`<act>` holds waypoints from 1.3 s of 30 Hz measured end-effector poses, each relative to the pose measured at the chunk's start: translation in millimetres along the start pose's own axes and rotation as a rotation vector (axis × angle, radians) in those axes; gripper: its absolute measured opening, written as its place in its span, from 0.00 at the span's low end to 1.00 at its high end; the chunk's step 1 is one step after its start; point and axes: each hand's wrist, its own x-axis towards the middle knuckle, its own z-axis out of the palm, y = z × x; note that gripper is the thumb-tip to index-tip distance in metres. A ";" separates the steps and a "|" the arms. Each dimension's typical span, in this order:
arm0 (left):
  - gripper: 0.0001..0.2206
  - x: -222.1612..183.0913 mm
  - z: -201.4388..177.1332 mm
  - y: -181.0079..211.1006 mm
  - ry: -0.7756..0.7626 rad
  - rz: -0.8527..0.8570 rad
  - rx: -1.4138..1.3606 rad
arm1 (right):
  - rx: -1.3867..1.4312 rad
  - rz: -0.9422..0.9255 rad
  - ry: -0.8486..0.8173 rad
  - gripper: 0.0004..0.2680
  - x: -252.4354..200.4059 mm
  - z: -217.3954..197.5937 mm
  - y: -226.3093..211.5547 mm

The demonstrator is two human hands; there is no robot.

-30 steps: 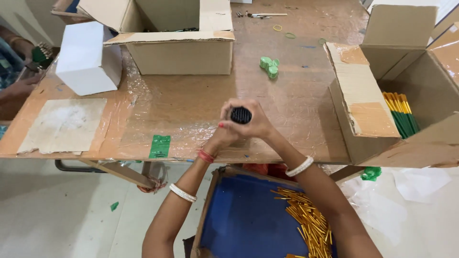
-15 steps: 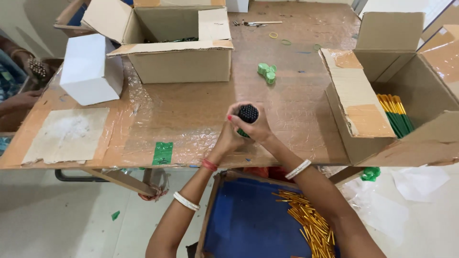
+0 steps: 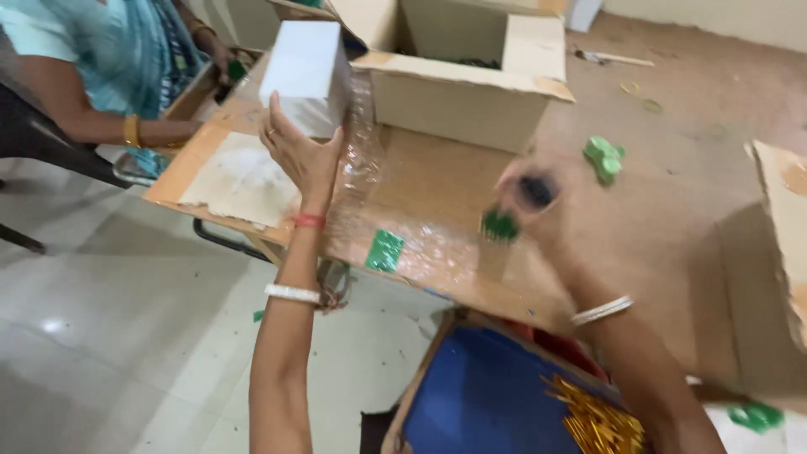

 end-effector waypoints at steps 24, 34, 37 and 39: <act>0.37 45.3 61.9 -107.0 0.425 -0.373 -0.498 | 0.416 0.209 -0.244 0.02 86.8 173.1 91.6; 0.40 50.1 52.1 -87.8 0.370 -0.435 -0.472 | 0.407 0.156 -0.251 0.03 89.3 175.1 92.5; 0.41 49.0 49.1 -84.2 0.294 -0.471 -0.436 | 0.413 0.174 -0.253 0.04 87.1 174.1 93.9; 0.43 52.1 50.5 -84.0 0.272 -0.497 -0.443 | 0.387 0.161 -0.275 0.04 89.5 173.5 95.0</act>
